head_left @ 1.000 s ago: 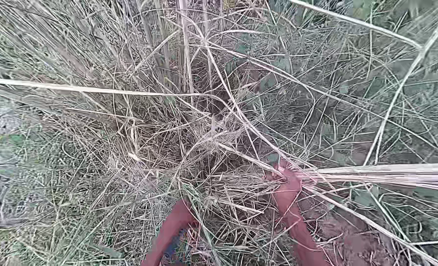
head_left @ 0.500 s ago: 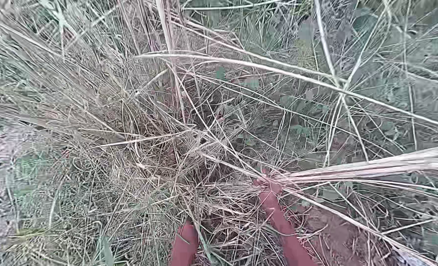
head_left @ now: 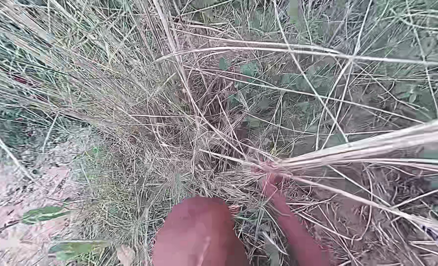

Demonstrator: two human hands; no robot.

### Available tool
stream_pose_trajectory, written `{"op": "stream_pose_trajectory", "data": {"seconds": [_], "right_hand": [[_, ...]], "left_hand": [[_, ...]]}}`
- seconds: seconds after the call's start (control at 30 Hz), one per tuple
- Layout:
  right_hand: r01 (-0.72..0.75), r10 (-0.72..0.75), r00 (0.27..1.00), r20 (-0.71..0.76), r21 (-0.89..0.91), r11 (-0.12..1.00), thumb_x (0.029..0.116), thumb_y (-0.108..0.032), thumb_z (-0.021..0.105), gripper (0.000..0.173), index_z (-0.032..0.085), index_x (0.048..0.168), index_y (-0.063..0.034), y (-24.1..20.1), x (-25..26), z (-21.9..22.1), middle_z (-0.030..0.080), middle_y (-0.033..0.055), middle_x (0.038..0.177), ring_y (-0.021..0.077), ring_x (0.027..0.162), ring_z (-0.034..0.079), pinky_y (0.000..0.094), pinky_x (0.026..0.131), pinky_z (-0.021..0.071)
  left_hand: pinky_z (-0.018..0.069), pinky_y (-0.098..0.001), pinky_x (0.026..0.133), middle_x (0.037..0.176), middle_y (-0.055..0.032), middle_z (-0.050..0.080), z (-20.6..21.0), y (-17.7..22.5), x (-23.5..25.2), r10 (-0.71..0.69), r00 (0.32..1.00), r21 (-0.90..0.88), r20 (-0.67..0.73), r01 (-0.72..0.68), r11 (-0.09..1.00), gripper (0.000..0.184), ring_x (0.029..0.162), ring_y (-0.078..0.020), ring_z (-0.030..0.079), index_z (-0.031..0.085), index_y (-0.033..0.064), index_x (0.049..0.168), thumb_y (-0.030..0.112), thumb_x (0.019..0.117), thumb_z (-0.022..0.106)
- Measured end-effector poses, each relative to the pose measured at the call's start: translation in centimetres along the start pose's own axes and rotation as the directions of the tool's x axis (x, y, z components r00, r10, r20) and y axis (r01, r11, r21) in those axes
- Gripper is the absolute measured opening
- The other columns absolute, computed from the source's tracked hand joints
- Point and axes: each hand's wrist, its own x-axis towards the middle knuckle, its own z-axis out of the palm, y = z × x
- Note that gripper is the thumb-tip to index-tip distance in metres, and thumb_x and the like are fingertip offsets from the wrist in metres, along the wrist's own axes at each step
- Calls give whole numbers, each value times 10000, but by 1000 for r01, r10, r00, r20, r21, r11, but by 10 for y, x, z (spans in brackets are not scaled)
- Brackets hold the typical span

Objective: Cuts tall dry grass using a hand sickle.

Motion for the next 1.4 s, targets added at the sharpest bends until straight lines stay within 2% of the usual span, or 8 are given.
{"op": "stream_pose_trajectory", "data": {"seconds": [0.13, 0.33, 0.47, 0.57, 0.7, 1.0, 1.17, 1.4], "right_hand": [[50, -50, 999, -12, 78, 996, 1023, 31, 285, 312, 593, 988, -4, -12, 8, 6, 667, -44, 747, 11, 679, 643, 172, 667, 555], [212, -199, 972, -126, 108, 971, 978, 19, 225, 467, 624, 773, -111, -2, 49, -19, 694, -63, 652, 7, 563, 641, 166, 545, 535], [217, -205, 975, -90, 153, 964, 957, -47, 217, 554, 643, 645, -217, -2, 66, -41, 670, -99, 610, -27, 536, 602, 144, 529, 496], [201, -171, 968, -181, 161, 966, 980, -54, 126, 581, 583, 649, -190, -3, 87, -45, 645, -78, 562, -5, 468, 578, 154, 474, 483], [160, -134, 960, -246, 91, 983, 1042, -159, 5, 633, 547, 714, -167, -9, 112, -38, 598, -72, 514, 30, 435, 560, 199, 462, 504], [323, -226, 907, 356, -241, 915, 958, -69, 204, 475, 669, 979, -164, -28, 159, 11, 669, -103, 696, 22, 622, 647, 218, 643, 584], [329, -309, 931, 192, -83, 941, 885, 22, 334, 362, 657, 978, -110, -34, 123, 32, 768, 14, 984, 129, 984, 728, 310, 897, 592], [455, -505, 756, 417, 220, 863, 985, -232, 520, 282, 685, 759, -202, -15, 109, 12, 645, -87, 637, 40, 606, 645, 212, 657, 563]], "left_hand": [[397, -462, 1143, 1414, -328, 539, -24, 3, 31, 153, 968, 205, 198, -193, 959, 429, 1357, -385, 529, 474, -149, 1406, 139, 1111, 353], [364, -336, 1107, 1381, -303, 537, -41, 25, 97, 95, 994, -500, -62, -113, 858, 361, 1252, -276, 529, 471, -160, 1386, 27, 1106, 342], [503, -211, 660, 815, -19, 611, -25, -33, 148, 208, 978, -734, -1, -142, 664, 155, 670, -40, 573, 588, -40, 1156, 13, 1015, 549], [551, -195, 606, 789, 21, 641, -18, -54, 154, 247, 969, -857, 2, -126, 500, 254, 632, -24, 625, 520, 1, 1211, -52, 963, 545], [544, -314, 833, 1057, -134, 684, 23, -70, 171, 313, 908, -713, -279, -414, 566, 542, 868, -86, 649, 449, -106, 1407, 116, 921, 538], [510, -529, 871, 1041, -238, 685, 16, -80, 216, 433, 835, -509, -340, -551, 662, 507, 947, -301, 670, 573, -99, 1307, 169, 877, 573], [519, -604, 722, 870, -235, 695, 27, -71, 206, 446, 791, -411, -418, -603, 684, 533, 778, -380, 691, 625, -100, 1242, 322, 937, 512], [531, -674, 691, 925, -327, 706, 35, -107, 125, 330, 681, -235, -653, -597, 767, 397, 782, -505, 707, 648, -158, 1160, 128, 898, 561]]}}
